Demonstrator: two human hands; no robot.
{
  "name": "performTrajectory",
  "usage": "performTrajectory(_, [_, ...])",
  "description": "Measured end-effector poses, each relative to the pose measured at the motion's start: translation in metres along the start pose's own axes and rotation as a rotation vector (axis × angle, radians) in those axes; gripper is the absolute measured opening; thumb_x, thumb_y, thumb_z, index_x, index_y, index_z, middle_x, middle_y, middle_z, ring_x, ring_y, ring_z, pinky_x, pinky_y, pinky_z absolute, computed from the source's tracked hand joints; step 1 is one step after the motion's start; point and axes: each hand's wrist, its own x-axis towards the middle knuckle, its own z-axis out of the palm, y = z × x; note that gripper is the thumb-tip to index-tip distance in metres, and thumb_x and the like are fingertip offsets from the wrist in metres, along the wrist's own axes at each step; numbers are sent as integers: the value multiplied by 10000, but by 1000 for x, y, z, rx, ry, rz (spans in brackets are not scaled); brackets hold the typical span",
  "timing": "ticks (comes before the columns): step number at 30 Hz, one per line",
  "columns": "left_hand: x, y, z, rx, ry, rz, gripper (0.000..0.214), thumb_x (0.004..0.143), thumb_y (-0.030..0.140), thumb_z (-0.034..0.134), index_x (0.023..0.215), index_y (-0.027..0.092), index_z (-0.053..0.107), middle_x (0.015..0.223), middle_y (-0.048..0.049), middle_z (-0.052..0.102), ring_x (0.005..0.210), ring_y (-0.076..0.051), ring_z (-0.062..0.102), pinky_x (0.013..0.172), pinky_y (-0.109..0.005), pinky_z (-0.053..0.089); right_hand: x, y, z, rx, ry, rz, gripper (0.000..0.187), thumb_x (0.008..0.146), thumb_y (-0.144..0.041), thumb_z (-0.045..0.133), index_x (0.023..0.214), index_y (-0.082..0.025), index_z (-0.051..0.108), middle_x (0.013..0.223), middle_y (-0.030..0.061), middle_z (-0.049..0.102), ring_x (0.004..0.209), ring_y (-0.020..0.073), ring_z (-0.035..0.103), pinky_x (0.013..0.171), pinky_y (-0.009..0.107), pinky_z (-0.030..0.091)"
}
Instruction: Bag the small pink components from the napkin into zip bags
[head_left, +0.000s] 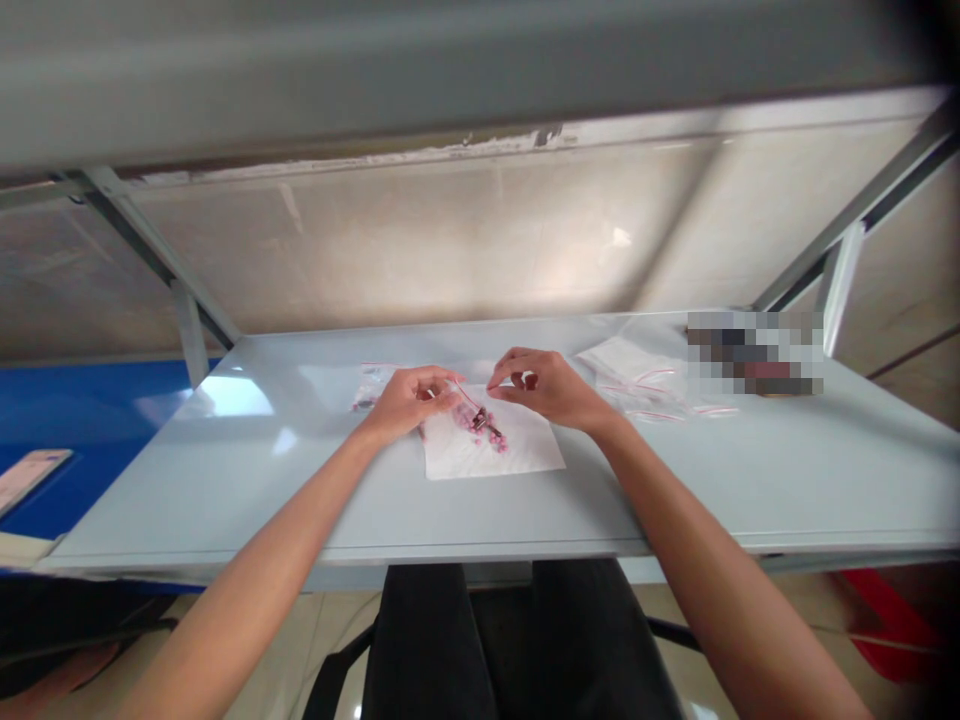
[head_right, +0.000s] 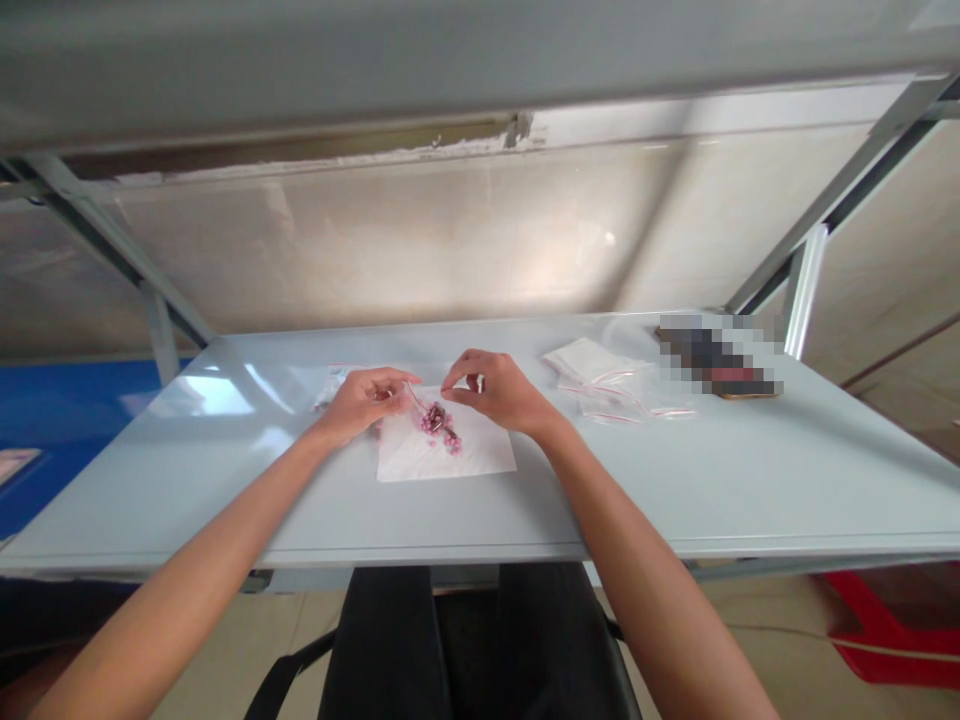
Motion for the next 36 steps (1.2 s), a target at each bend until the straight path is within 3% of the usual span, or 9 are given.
performTrajectory(2, [1,1,1,34,-19,41,412,804,444,763,1087,144,755,841,-63,715,662,-123,603,551,-212,465,3,-7,9,71,86,-32,160,863,-330,697,907,-203,783,961,60,690,673,114,539,602,256,436])
performTrajectory(4, [2,1,2,48,-40,62,391,800,432,770,1063,142,764,845,-70,727,720,-141,632,614,-224,481,6,-13,17,107,83,-70,158,876,-319,686,934,-211,785,971,60,685,673,110,547,598,252,442])
performTrajectory(7, [3,0,3,29,-26,45,393,806,445,764,1064,148,760,805,-54,720,663,-131,618,573,-218,460,6,-14,19,88,100,-74,190,905,-264,631,1015,-222,779,1025,65,701,736,123,602,620,246,466])
performTrajectory(10, [3,-3,2,-34,40,26,422,798,454,773,1083,143,746,795,-49,713,619,-119,599,530,-209,447,3,-6,10,-17,140,22,213,877,-182,616,1015,-209,775,1031,62,731,762,140,632,661,255,483])
performTrajectory(16, [3,-4,1,-38,84,-1,452,782,478,783,1064,127,741,755,-45,692,599,-116,589,480,-189,446,1,1,8,-129,-177,140,189,768,-124,697,892,-213,809,908,35,760,753,155,640,728,261,477])
performTrajectory(20, [1,-2,3,-75,79,-37,503,775,506,779,1100,126,723,734,-31,669,527,-102,542,399,-183,417,2,0,12,-121,-192,160,175,800,-141,660,878,-199,804,898,37,777,755,159,655,728,260,476])
performTrajectory(25, [0,-1,2,-77,70,-38,480,779,484,780,1095,128,724,741,-32,666,532,-98,539,415,-184,431,0,6,8,-129,-198,139,198,813,-163,634,927,-202,791,857,33,777,735,158,661,728,261,482])
performTrajectory(31, [2,-1,3,0,4,16,423,801,464,766,1068,137,740,797,-52,711,637,-129,611,555,-222,488,4,-6,15,110,94,51,187,830,-266,662,974,-166,728,910,48,744,667,118,590,633,247,457])
performTrajectory(36, [5,-8,4,19,-3,43,427,776,451,794,1058,133,755,829,-72,744,702,-151,655,647,-244,494,5,-18,15,262,45,14,236,852,-326,660,1013,-170,735,1076,75,737,707,114,599,614,251,453])
